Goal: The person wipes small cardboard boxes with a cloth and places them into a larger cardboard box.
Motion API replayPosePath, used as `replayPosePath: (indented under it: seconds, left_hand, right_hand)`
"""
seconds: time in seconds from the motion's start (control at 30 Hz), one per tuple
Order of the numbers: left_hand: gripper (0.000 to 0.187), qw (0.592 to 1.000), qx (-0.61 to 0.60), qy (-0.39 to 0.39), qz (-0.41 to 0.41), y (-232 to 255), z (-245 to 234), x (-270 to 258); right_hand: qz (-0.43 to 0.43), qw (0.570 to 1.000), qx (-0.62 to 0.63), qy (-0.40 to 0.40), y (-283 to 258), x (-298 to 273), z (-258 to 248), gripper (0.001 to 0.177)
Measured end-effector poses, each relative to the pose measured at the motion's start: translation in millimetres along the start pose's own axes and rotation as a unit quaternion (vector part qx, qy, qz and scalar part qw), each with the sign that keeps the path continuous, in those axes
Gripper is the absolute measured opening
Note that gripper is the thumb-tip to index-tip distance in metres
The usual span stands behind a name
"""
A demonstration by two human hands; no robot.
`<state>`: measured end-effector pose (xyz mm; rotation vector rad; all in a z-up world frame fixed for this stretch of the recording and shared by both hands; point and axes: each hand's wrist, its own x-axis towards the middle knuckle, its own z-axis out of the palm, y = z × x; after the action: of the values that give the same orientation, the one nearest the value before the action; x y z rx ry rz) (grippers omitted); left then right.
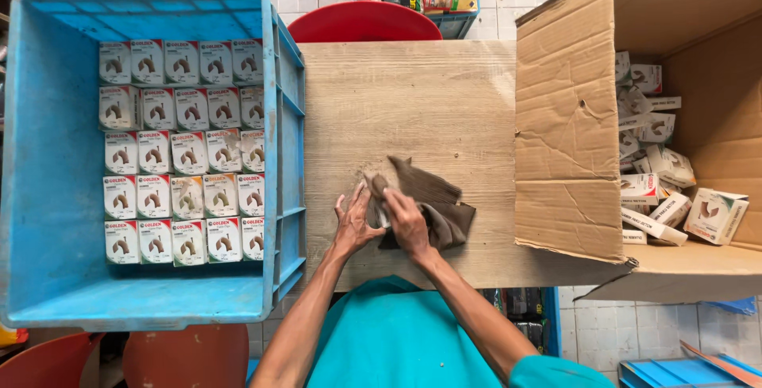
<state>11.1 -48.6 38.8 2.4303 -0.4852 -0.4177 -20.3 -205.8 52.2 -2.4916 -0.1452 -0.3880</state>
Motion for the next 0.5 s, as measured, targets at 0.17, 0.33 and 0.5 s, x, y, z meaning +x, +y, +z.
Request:
replayPosePath:
  seconds: [0.17, 0.33, 0.5]
  left_hand:
    - [0.100, 1.000, 0.006, 0.012, -0.001, -21.3, 13.8, -1.3]
    - [0.104, 1.000, 0.011, 0.016, 0.002, -26.2, 22.9, -1.5]
    - [0.103, 0.999, -0.004, 0.034, 0.010, -23.6, 17.3, -4.0]
  right_hand:
    - [-0.054, 0.996, -0.063, -0.011, -12.1, -12.5, -9.7, 0.032]
    - [-0.030, 0.998, -0.052, -0.010, -2.5, 5.3, 5.6, 0.037]
    - [-0.075, 0.987, -0.067, -0.127, 17.7, -35.6, 9.1, 0.057]
